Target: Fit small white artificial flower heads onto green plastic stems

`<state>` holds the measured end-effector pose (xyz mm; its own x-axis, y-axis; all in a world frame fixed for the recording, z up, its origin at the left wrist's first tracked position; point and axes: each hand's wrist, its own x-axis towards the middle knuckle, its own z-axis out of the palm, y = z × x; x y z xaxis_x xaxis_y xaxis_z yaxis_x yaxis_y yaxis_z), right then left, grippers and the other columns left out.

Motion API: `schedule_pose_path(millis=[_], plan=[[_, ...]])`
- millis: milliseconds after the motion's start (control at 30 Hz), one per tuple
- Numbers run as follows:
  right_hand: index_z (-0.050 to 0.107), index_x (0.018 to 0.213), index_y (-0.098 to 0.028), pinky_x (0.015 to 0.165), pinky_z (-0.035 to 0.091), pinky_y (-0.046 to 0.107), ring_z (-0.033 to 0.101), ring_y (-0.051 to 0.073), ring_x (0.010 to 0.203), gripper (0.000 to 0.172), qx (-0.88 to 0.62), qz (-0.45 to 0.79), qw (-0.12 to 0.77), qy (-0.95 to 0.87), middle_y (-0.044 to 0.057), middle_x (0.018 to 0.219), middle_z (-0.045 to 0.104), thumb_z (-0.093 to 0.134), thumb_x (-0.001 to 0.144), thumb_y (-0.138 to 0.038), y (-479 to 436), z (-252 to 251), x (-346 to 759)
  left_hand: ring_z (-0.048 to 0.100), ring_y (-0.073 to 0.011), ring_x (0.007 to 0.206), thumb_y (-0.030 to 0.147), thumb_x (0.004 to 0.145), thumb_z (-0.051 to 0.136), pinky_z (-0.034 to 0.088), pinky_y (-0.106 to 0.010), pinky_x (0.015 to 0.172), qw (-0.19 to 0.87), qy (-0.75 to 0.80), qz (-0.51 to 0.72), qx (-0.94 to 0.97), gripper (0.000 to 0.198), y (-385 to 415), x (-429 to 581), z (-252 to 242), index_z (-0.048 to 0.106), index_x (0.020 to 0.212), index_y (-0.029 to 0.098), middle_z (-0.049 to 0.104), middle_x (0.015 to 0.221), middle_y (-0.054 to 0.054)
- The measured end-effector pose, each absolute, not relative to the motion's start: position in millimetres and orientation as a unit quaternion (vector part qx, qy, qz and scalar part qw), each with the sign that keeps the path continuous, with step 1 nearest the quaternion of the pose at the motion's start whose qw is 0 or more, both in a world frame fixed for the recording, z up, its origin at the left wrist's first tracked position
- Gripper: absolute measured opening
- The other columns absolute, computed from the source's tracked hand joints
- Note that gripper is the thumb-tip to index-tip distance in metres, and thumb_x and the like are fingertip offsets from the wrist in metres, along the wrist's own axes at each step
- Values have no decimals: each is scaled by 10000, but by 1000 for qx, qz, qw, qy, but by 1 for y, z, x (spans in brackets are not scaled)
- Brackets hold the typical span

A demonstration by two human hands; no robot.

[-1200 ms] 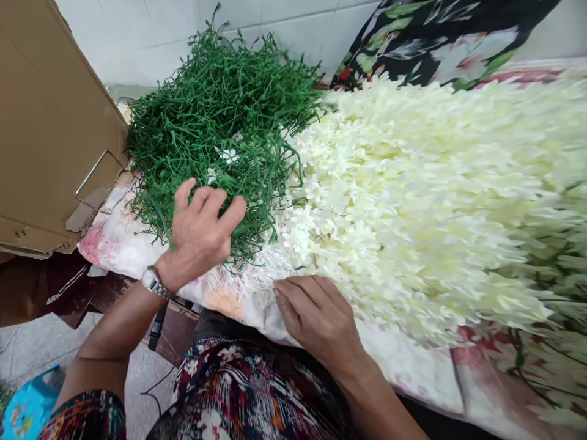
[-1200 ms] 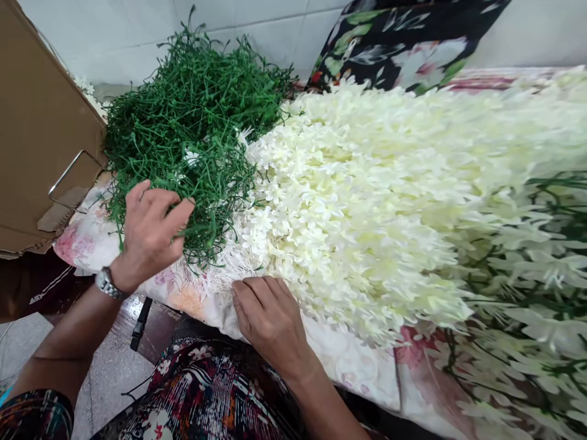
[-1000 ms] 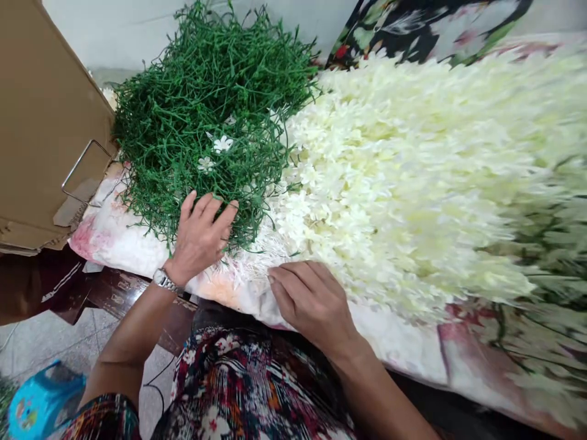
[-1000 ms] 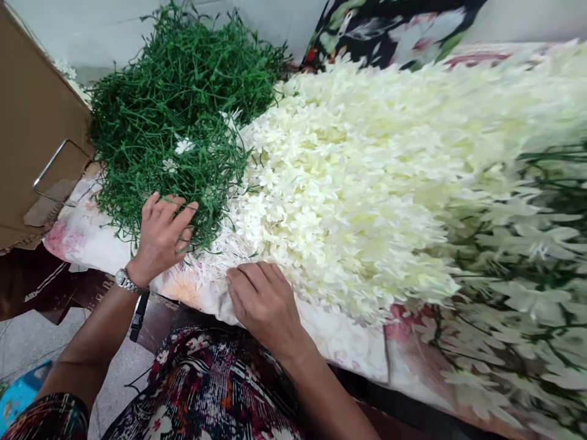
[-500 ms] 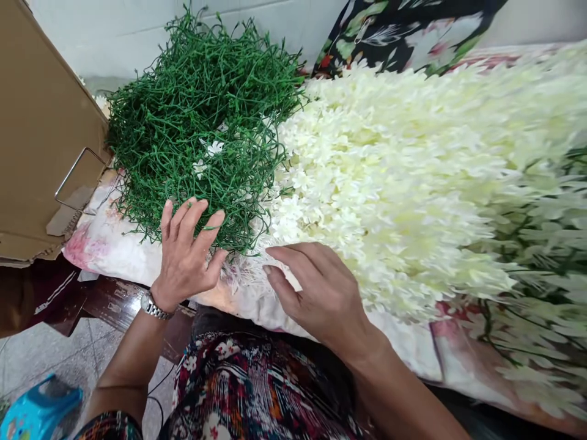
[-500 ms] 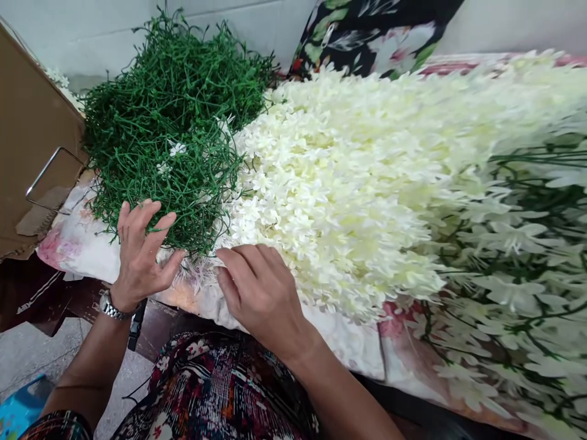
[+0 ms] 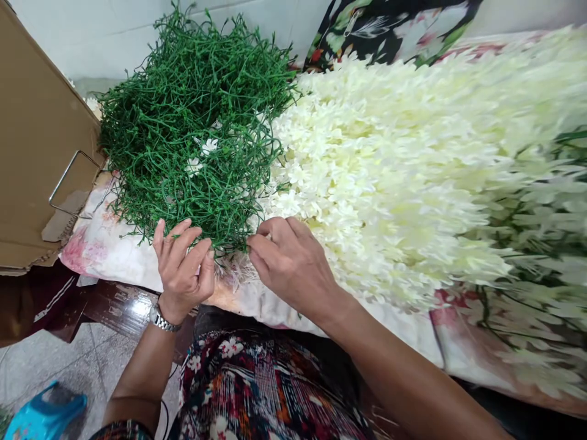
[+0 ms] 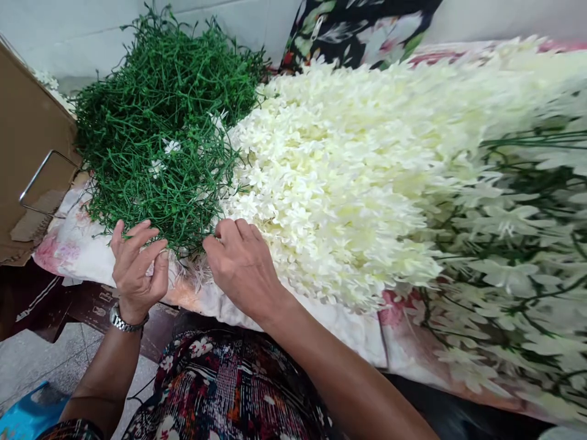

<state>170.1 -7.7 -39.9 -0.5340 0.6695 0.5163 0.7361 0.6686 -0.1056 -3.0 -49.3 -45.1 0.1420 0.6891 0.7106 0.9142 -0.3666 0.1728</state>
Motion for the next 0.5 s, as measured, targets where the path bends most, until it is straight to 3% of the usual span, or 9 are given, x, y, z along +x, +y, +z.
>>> schedule_pose_path(millis=[233, 367, 500], plan=[[559, 642, -147, 649, 348, 288, 466, 165, 774, 114, -386, -51, 267, -881, 85, 872, 552, 505, 742, -133, -22, -30, 191, 460, -271, 1105, 182, 686, 539, 220, -571, 964, 171, -511, -332, -774, 200, -55, -5, -52, 578, 880, 215, 538, 1134, -69], [553, 653, -156, 645, 346, 296, 474, 177, 786, 92, -381, -83, 237, -890, 71, 854, 575, 519, 738, -143, -30, -31, 202, 365, -301, 1181, 195, 670, 553, 160, -601, 968, 164, -516, -347, -766, 145, -59, -2, -50, 596, 802, 238, 577, 1083, -13], [547, 666, -158, 640, 350, 302, 479, 180, 774, 73, -389, -117, 235, -883, 66, 873, 591, 527, 734, -142, -34, -31, 212, 369, -298, 1179, 158, 651, 554, 149, -601, 977, 149, -524, -380, -747, 126, -64, 4, -49, 595, 754, 217, 612, 1002, -7]])
